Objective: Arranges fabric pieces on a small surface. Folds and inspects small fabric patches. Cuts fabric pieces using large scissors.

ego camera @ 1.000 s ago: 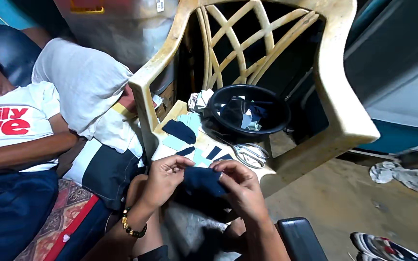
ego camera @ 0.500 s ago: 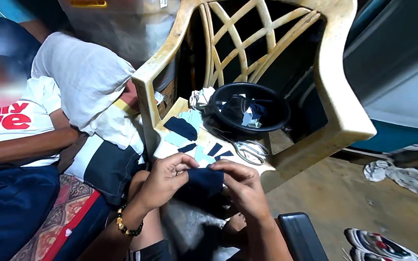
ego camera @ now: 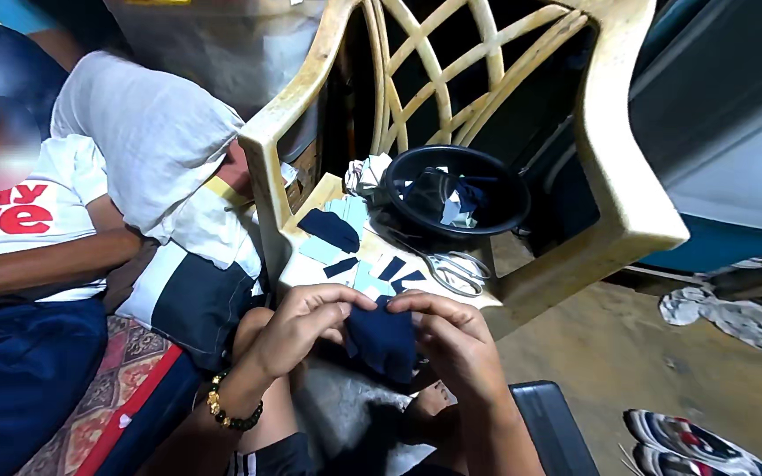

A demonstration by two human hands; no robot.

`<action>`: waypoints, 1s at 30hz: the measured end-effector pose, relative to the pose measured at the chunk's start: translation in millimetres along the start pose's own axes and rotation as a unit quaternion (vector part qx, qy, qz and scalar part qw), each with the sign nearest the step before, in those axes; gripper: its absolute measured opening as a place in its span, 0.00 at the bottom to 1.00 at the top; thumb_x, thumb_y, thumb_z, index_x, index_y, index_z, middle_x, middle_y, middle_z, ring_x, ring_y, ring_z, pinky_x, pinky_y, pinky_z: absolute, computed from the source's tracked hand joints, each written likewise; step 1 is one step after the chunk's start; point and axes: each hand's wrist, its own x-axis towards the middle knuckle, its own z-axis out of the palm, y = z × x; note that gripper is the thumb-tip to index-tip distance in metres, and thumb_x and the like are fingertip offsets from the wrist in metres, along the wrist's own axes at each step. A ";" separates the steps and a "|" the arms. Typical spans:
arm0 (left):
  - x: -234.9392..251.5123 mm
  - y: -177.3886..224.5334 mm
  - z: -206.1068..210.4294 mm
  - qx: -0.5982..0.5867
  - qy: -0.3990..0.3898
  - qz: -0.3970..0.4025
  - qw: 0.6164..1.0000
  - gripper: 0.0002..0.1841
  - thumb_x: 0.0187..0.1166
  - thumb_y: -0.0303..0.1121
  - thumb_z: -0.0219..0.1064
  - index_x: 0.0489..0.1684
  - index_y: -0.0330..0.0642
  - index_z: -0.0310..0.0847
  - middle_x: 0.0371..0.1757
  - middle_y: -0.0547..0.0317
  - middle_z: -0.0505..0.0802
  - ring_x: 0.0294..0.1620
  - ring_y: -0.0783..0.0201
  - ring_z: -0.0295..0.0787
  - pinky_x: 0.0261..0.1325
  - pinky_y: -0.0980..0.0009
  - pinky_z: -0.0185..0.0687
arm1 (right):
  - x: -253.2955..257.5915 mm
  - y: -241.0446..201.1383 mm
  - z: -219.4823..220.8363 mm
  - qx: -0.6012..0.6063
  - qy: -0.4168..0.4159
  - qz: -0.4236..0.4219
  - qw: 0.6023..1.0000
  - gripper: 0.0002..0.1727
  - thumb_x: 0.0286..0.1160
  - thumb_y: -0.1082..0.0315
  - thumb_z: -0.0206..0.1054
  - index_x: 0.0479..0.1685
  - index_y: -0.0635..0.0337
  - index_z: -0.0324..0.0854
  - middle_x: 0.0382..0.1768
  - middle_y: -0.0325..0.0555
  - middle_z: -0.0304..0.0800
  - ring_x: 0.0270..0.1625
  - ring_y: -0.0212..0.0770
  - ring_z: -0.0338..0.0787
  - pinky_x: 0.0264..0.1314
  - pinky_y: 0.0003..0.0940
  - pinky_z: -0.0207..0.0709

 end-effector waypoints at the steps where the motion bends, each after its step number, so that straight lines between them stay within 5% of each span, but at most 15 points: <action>1: 0.3 -1.6 1.0 -0.007 0.004 0.004 1.000 0.11 0.81 0.26 0.58 0.48 0.40 0.89 0.44 0.74 0.92 0.33 0.85 0.83 0.34 0.86 0.80 | -0.8 0.4 0.4 0.013 0.002 0.008 1.000 0.22 0.74 0.77 0.49 0.43 0.56 0.94 0.45 0.28 0.95 0.40 0.17 0.88 0.42 0.15 0.82; 2: 0.4 -3.6 2.5 -0.008 0.008 0.016 1.000 0.08 0.76 0.25 0.67 0.49 0.39 0.88 0.43 0.73 0.92 0.32 0.85 0.83 0.34 0.86 0.79 | -2.0 1.6 0.5 0.021 0.002 0.008 1.000 0.20 0.76 0.75 0.51 0.45 0.56 0.93 0.44 0.27 0.94 0.35 0.14 0.84 0.37 0.12 0.78; 4: 0.4 -6.9 4.7 -0.012 0.005 0.030 0.999 0.17 0.65 0.17 0.75 0.54 0.35 0.83 0.46 0.69 0.92 0.36 0.82 0.87 0.40 0.84 0.85 | -4.3 3.6 0.3 0.003 0.003 -0.006 1.000 0.12 0.78 0.70 0.62 0.50 0.56 0.92 0.41 0.24 0.93 0.32 0.13 0.81 0.34 0.11 0.74; 8: -1.5 -8.4 7.3 -0.027 0.008 0.008 1.000 0.26 0.64 0.13 0.73 0.64 0.33 0.75 0.41 0.66 0.95 0.37 0.77 0.92 0.45 0.79 0.89 | -6.5 4.7 3.6 -0.032 0.019 -0.020 0.999 0.20 0.64 0.82 0.71 0.59 0.67 0.82 0.46 0.32 0.94 0.41 0.23 0.91 0.45 0.20 0.87; 12: -2.5 -10.0 6.7 -0.025 0.006 0.002 1.000 0.23 0.68 0.13 0.71 0.64 0.30 0.76 0.44 0.63 0.96 0.42 0.74 0.94 0.50 0.77 0.91 | -5.0 3.5 2.8 -0.034 0.007 -0.012 0.999 0.21 0.66 0.80 0.72 0.61 0.69 0.81 0.43 0.32 0.94 0.42 0.24 0.91 0.48 0.21 0.87; 16: -0.8 -9.4 3.5 0.006 -0.015 -0.019 1.000 0.18 0.78 0.18 0.65 0.65 0.32 0.75 0.42 0.65 0.95 0.42 0.77 0.92 0.52 0.78 0.88 | -4.0 2.7 3.0 -0.059 -0.007 0.003 0.998 0.16 0.66 0.80 0.71 0.54 0.62 0.82 0.42 0.30 0.94 0.43 0.23 0.92 0.47 0.20 0.87; 19: 0.0 -13.4 2.9 0.010 0.001 -0.019 1.000 0.14 0.83 0.23 0.62 0.64 0.35 0.75 0.34 0.72 0.92 0.35 0.83 0.87 0.44 0.84 0.82 | -7.2 6.4 5.8 -0.060 0.014 -0.001 0.998 0.11 0.70 0.80 0.68 0.47 0.58 0.84 0.38 0.28 0.92 0.37 0.20 0.89 0.39 0.16 0.85; 24: -3.6 -17.3 4.8 -0.037 0.000 -0.057 0.998 0.28 0.66 0.13 0.73 0.66 0.34 0.71 0.39 0.65 0.95 0.39 0.75 0.93 0.48 0.78 0.90 | -16.2 13.5 7.1 -0.071 0.048 0.014 0.996 0.09 0.77 0.78 0.63 0.49 0.60 0.84 0.36 0.27 0.90 0.34 0.20 0.88 0.37 0.17 0.84; 27: -0.7 -16.4 2.1 -0.013 -0.028 -0.085 0.996 0.28 0.65 0.12 0.73 0.67 0.35 0.71 0.39 0.65 0.94 0.39 0.76 0.93 0.49 0.78 0.89 | -17.4 11.8 3.8 -0.083 0.013 0.025 0.996 0.11 0.73 0.75 0.69 0.52 0.60 0.81 0.39 0.28 0.92 0.37 0.21 0.89 0.38 0.17 0.85; 30: 5.7 -11.8 -2.5 0.029 -0.081 -0.111 0.990 0.27 0.69 0.17 0.73 0.68 0.36 0.72 0.37 0.67 0.94 0.37 0.79 0.91 0.46 0.81 0.87 | -16.3 15.5 -3.5 -0.109 -0.036 0.017 0.993 0.05 0.68 0.77 0.69 0.38 0.58 0.85 0.42 0.30 0.90 0.44 0.21 0.88 0.47 0.18 0.84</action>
